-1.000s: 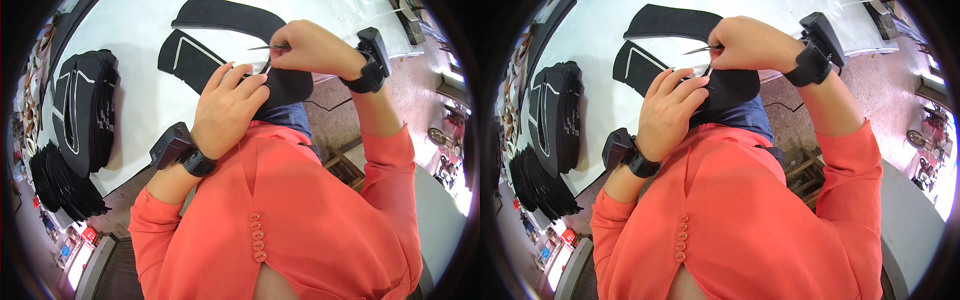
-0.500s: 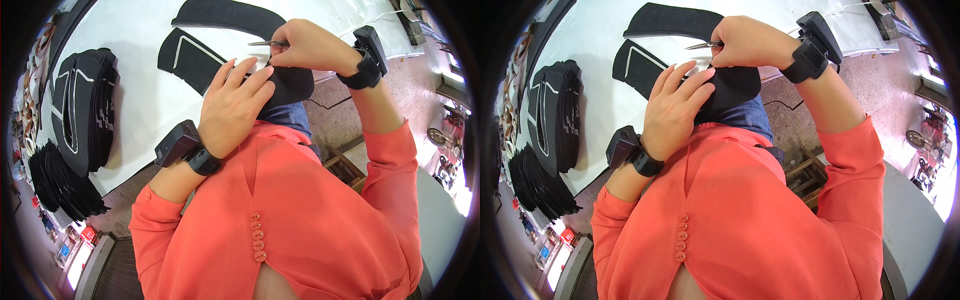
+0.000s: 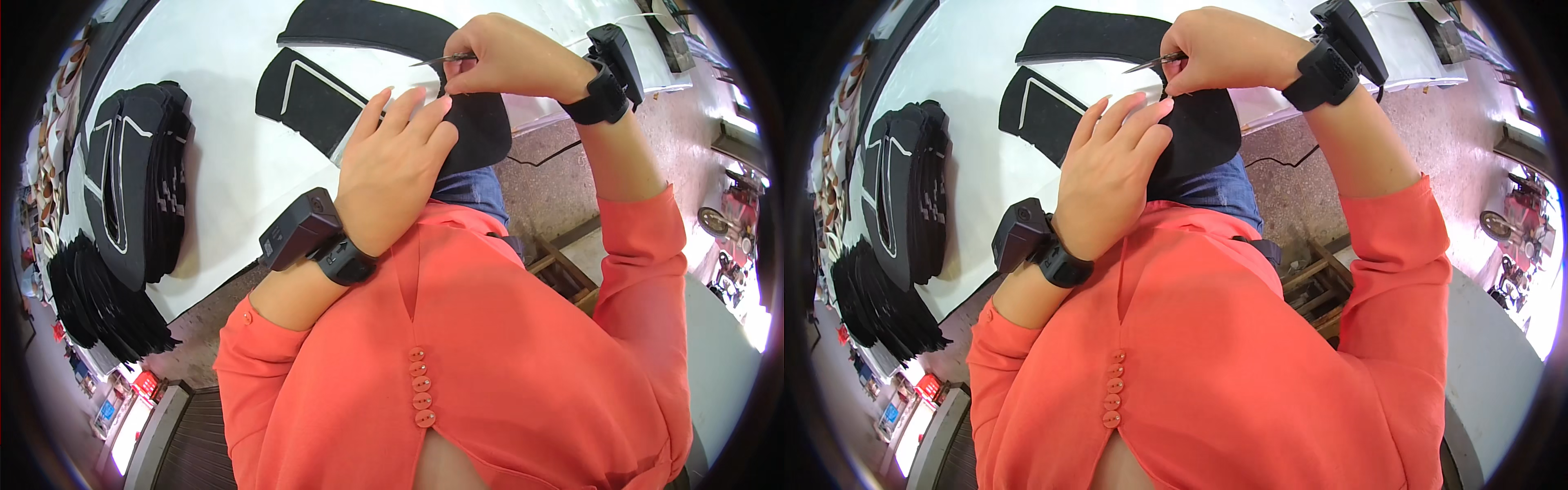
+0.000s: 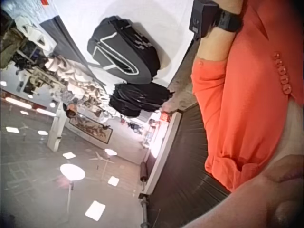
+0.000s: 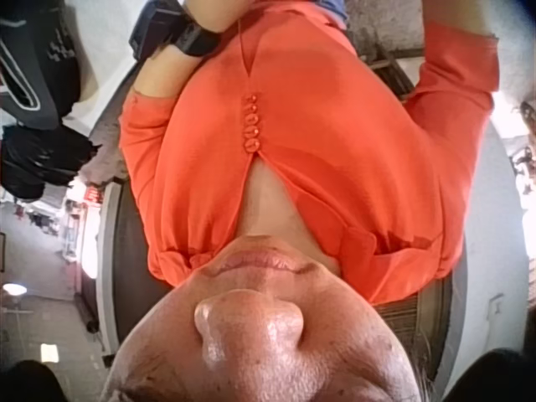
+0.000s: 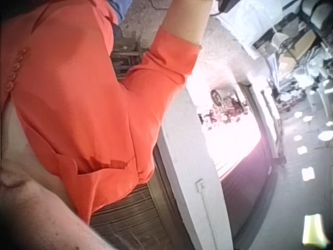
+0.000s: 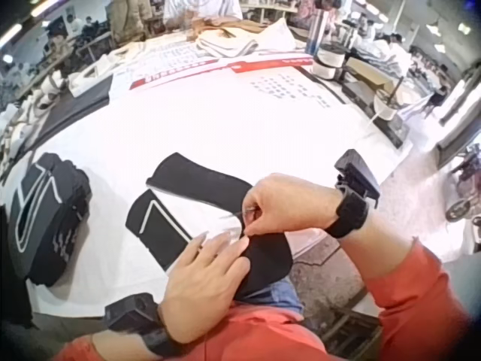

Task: Trim excess material or threads from shoe upper components using small snips.

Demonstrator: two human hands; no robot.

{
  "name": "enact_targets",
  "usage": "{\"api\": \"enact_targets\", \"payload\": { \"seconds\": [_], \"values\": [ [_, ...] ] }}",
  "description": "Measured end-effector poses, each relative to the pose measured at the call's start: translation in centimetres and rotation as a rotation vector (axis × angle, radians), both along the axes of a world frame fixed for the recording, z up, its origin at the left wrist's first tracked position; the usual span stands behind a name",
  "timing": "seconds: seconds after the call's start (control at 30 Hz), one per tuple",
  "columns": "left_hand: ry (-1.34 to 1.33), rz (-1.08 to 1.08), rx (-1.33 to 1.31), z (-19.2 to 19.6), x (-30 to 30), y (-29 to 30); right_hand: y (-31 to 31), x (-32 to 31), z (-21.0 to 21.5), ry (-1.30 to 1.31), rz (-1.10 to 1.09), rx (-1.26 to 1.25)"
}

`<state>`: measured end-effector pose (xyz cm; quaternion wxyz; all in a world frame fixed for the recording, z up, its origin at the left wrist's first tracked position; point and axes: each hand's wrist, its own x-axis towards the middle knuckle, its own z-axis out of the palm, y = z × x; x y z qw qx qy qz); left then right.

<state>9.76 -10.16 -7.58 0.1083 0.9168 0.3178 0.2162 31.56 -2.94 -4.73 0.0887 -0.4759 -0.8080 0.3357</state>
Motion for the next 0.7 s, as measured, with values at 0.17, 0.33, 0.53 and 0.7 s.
{"api": "enact_targets", "payload": {
  "seconds": [0.17, 0.33, 0.53, 0.7],
  "values": [
    [0.009, -0.011, 0.001, 0.0, -0.5, -0.5, 0.2, -0.2, 0.6, -0.088, 0.002, -0.017],
    [-0.066, -0.011, -0.014, -0.5, -3.0, -1.5, -1.4, -0.8, -0.1, -0.057, -0.091, -0.102],
    [-0.093, 0.056, 0.015, 0.6, -4.0, -0.8, -5.6, -4.1, -0.5, -0.060, -0.332, 0.007],
    [0.041, -0.014, 0.032, -0.2, -3.3, -1.6, -5.3, -3.4, 0.2, 0.091, -0.291, -0.216]
  ]
}}
